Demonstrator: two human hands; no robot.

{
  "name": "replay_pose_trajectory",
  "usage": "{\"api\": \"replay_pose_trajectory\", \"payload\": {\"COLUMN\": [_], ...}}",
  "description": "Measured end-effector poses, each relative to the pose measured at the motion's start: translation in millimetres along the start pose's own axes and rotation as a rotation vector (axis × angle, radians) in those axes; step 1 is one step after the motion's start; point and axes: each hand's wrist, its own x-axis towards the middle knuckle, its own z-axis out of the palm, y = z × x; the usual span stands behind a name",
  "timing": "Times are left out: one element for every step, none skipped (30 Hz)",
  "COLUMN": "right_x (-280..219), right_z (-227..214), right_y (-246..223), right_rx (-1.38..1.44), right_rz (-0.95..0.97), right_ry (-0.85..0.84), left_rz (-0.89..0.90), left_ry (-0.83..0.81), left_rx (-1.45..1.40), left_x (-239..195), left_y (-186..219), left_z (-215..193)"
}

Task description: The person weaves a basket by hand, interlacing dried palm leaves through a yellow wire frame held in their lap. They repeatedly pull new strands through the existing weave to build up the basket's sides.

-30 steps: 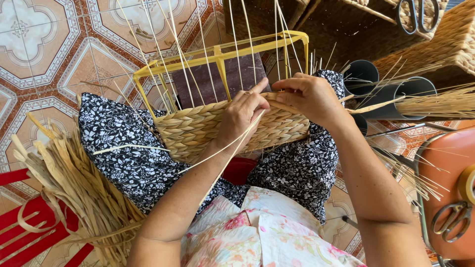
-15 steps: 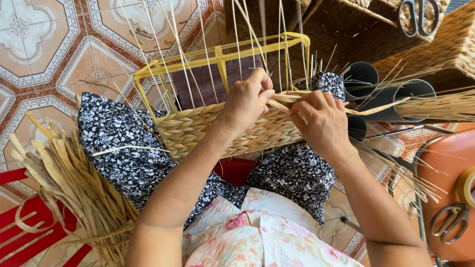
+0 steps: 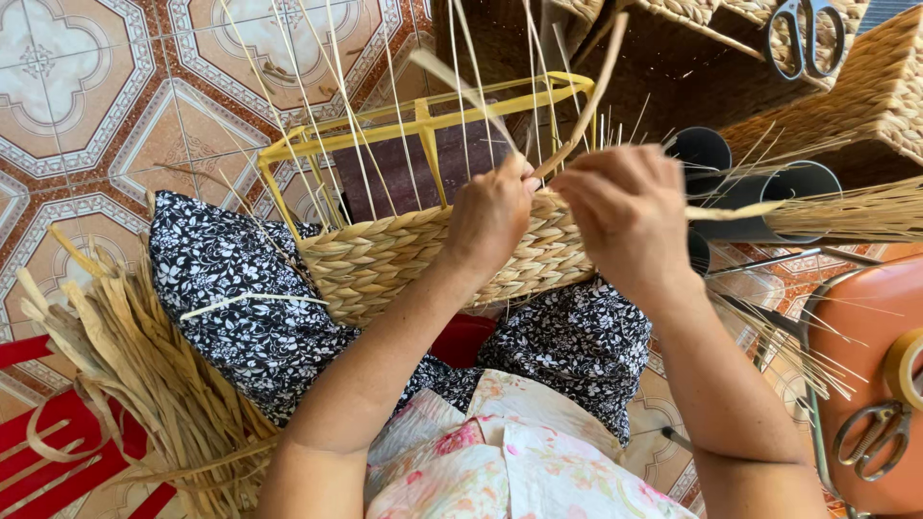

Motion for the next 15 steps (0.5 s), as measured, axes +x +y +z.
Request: {"api": "replay_pose_trajectory", "payload": {"right_x": [-0.2,-0.7,0.8,3.9,7.2,8.1,5.7,1.9,-1.4,-5.4,-11.2,-16.8,-20.0,-22.2,-23.5], "right_z": [7.0,12.9,19.2,27.3,34.4,40.5,46.6,52.2,56.7,59.1,59.7,58.3,55.8,52.4,47.8], "right_y": [-2.6,-2.5,1.0,5.8,12.2,18.1,22.5,25.7,28.5,31.0,31.8,32.4,33.7,34.0,33.7], "right_rx": [-0.038,-0.076,0.017,0.112,0.205,0.316,0.426,0.534,0.742,0.949,1.156,1.254,1.350,1.446,1.356], "right_rz": [0.013,0.024,0.167,0.309,0.447,0.399,0.352,0.304,0.372,0.438,0.507,0.586,0.663,0.740,0.678], "right_ry": [-0.094,-0.188,-0.284,-0.379,-0.471,-0.350,-0.232,-0.114,-0.034,0.047,0.130,0.101,0.072,0.043,-0.025], "left_rz": [0.016,0.043,0.071,0.100,0.112,0.124,0.133,0.131,0.131,0.130,0.025,-0.081,-0.184,-0.239,-0.296], "left_ry": [0.044,0.036,0.027,0.019,0.012,0.004,-0.008,-0.053,-0.094,-0.135,-0.193,-0.252,-0.309,-0.329,-0.349], "left_rx": [-0.029,-0.045,-0.061,-0.078,-0.081,-0.084,-0.089,-0.195,-0.298,-0.401,-0.438,-0.474,-0.508,-0.474,-0.442], "left_x": [-3.9,-7.3,-9.7,-11.9,-12.3,-12.4,-13.9,-14.1,-11.4,-7.9,-4.1,0.9,6.9,11.9,15.6], "left_y": [-3.9,-7.2,-9.6,-11.1,-11.6,-11.3,-10.2,-9.4,-9.3,-8.4,-6.5,-4.5,-2.0,1.7,6.4], "left_z": [3.3,6.1,8.0,8.6,7.6,5.6,3.2,-0.7,-7.0,-13.4,-18.8,-24.0,-28.4,-31.2,-32.2]}}
